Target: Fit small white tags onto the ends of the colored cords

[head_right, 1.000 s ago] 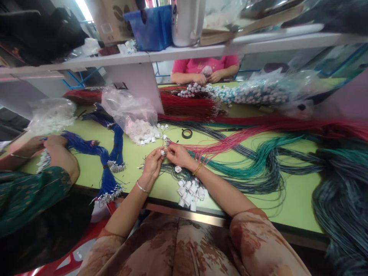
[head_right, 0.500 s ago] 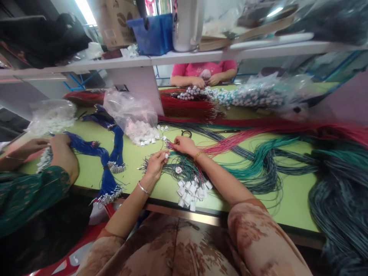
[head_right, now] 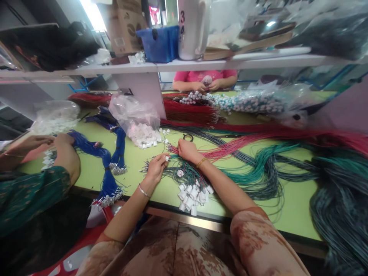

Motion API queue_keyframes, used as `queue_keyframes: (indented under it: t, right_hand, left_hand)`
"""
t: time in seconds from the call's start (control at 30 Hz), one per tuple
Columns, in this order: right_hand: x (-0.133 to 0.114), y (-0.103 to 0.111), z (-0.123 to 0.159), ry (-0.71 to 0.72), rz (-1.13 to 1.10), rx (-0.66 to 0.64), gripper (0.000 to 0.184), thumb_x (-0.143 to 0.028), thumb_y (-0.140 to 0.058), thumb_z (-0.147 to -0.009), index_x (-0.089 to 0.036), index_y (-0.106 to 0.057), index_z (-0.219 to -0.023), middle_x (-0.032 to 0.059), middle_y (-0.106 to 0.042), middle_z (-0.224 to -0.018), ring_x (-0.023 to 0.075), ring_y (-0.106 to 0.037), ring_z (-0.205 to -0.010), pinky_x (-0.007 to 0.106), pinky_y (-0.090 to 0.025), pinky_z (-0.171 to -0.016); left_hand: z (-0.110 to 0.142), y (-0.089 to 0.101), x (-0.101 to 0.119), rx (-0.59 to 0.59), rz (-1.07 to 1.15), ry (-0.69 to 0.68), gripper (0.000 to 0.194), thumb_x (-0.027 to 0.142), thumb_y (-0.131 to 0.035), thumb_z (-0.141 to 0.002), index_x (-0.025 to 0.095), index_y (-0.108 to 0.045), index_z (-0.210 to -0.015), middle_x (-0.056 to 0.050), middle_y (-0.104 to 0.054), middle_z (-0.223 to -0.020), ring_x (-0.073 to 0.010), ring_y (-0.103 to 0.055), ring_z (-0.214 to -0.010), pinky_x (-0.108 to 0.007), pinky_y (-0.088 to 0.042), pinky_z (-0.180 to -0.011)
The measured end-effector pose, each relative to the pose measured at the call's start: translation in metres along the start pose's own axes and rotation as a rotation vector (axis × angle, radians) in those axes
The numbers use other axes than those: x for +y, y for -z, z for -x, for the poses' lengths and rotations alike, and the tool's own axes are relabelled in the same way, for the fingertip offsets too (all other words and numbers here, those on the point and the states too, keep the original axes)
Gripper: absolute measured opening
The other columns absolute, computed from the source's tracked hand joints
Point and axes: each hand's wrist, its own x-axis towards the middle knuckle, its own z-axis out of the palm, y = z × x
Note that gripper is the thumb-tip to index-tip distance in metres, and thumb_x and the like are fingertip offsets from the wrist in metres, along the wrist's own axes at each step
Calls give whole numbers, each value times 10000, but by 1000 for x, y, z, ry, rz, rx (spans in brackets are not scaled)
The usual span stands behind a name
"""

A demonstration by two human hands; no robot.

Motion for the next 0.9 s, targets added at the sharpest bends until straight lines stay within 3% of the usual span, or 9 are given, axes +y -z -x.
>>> queue_keyframes:
  t: [0.2,0.33,0.57,0.9]
  right_hand:
    - [-9,-3,6,233,-566,68,171,-286,-480,-846,-147,-563,-793,18,-593,-708,113,-477,-617,219,-337,-588]
    - [-14,-11,16,258,-845,9,151,-294,-528,-776,-148,-557,-756,-21,-527,-653,90,-422,-582,200,-328,-552]
    - [-16,-19,29,118,-868,-3,194,-319,-520,-752,-163,-493,-641,-52,-412,-545,74,-331,-513,200,-242,-488]
    - [-12,-27,28,146,-867,-28,198,-316,-496,-747,-169,-462,-618,-53,-399,-537,73,-326,-513,201,-242,-485]
  left_hand:
    - [-2,1,-3,-11,81,-5,255,268,-759,-655,109,-704,-847,-55,-678,-798,-62,-504,-595,-200,-377,-579]
    - [-5,3,-5,-23,157,-13,226,216,-745,-665,127,-681,-863,-30,-658,-788,-65,-518,-618,-194,-386,-595]
    - [-7,2,-6,-24,196,3,187,194,-713,-702,132,-661,-872,-39,-659,-816,-78,-544,-653,-200,-401,-608]
    - [-5,-1,-9,-23,98,-48,231,252,-755,-675,131,-689,-861,-36,-660,-800,-63,-491,-598,-206,-374,-581]
